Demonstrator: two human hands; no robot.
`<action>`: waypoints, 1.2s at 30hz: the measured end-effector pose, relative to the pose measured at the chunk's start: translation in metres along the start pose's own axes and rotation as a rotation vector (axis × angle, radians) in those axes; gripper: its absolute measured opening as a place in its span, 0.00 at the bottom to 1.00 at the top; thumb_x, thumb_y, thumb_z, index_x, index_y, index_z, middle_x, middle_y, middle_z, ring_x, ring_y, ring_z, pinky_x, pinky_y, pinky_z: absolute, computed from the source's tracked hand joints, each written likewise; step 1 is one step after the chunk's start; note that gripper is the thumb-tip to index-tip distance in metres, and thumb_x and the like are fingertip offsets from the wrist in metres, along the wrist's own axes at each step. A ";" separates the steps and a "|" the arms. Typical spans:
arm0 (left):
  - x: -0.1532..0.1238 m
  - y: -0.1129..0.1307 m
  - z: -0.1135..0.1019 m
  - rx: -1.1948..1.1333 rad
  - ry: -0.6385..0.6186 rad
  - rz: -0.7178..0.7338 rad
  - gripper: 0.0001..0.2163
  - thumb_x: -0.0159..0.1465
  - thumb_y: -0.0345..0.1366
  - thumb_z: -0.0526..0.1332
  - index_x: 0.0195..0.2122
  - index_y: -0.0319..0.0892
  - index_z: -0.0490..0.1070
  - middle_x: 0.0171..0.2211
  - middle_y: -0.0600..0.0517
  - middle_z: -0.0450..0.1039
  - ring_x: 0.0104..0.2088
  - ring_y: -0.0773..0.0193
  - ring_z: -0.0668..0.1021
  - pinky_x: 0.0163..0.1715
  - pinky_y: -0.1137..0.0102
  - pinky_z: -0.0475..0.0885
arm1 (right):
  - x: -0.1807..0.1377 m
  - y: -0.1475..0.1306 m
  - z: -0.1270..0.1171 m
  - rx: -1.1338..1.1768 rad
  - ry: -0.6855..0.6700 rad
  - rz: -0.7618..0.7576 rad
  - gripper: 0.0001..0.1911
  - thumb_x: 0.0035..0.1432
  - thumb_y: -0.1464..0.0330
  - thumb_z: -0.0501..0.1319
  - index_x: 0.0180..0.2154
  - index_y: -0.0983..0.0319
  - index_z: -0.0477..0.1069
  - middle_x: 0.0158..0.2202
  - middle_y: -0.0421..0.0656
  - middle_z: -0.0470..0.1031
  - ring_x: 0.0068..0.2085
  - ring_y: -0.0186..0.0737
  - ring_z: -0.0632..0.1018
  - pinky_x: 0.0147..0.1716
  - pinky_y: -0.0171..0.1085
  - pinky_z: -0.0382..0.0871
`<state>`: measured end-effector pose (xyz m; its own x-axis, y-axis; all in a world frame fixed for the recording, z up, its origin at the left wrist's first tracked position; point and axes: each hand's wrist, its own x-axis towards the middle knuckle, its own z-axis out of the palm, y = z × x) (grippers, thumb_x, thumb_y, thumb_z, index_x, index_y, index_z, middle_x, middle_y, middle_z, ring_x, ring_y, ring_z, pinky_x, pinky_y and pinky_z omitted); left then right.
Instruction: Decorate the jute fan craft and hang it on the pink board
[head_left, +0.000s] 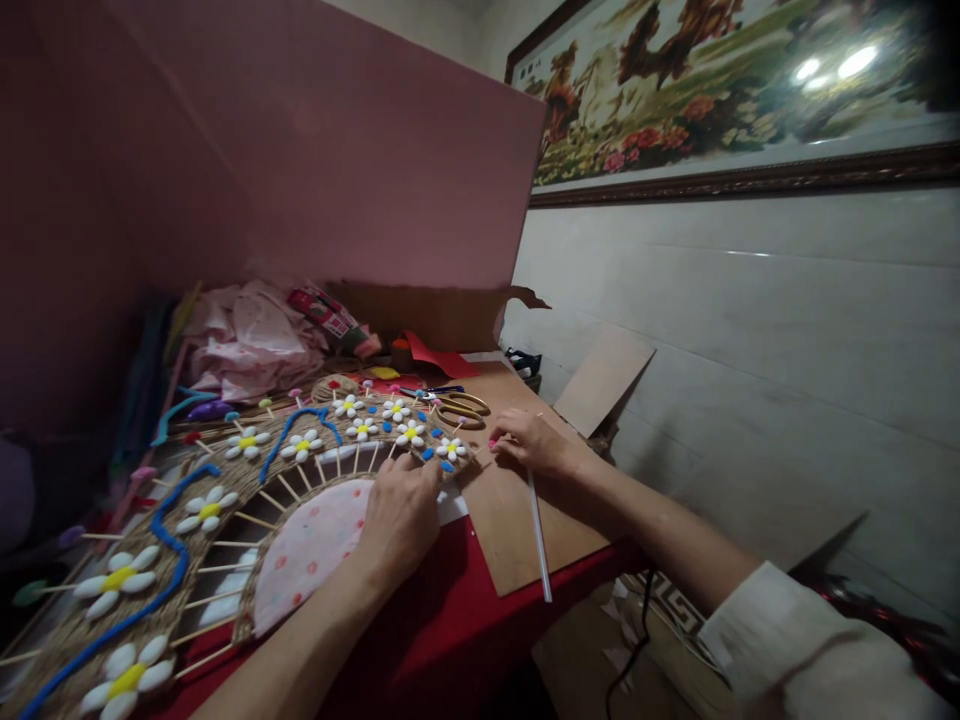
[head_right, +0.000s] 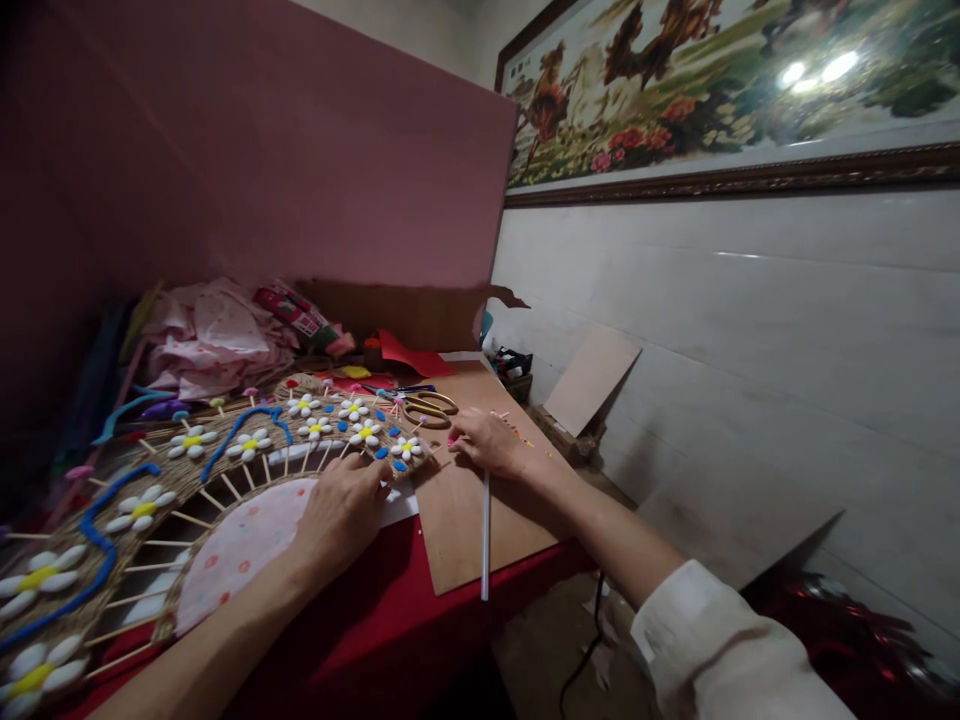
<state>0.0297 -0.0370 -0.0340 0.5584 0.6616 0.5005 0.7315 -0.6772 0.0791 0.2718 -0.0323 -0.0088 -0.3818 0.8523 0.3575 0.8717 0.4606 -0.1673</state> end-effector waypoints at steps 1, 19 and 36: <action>0.000 0.000 0.000 0.003 0.001 0.001 0.08 0.60 0.27 0.52 0.32 0.42 0.69 0.28 0.47 0.68 0.31 0.58 0.69 0.32 0.67 0.60 | 0.000 0.001 0.001 -0.024 -0.005 -0.010 0.01 0.54 0.74 0.60 0.31 0.64 0.71 0.33 0.44 0.72 0.37 0.36 0.71 0.36 0.34 0.61; 0.001 0.000 -0.002 -0.005 0.002 0.035 0.09 0.59 0.26 0.51 0.33 0.42 0.69 0.28 0.47 0.68 0.31 0.57 0.69 0.33 0.66 0.60 | 0.005 -0.013 -0.003 -0.246 -0.033 -0.115 0.01 0.54 0.73 0.61 0.30 0.65 0.70 0.33 0.45 0.72 0.37 0.38 0.70 0.34 0.35 0.59; 0.001 -0.002 0.001 0.009 0.020 0.070 0.10 0.59 0.25 0.49 0.32 0.41 0.69 0.27 0.47 0.69 0.30 0.58 0.69 0.32 0.66 0.60 | 0.007 -0.012 -0.003 -0.206 -0.039 -0.129 0.02 0.52 0.74 0.62 0.31 0.64 0.70 0.34 0.45 0.71 0.36 0.38 0.69 0.33 0.35 0.58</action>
<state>0.0290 -0.0351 -0.0343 0.6003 0.6060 0.5219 0.6946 -0.7185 0.0354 0.2597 -0.0329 -0.0019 -0.5025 0.8003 0.3271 0.8574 0.5098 0.0699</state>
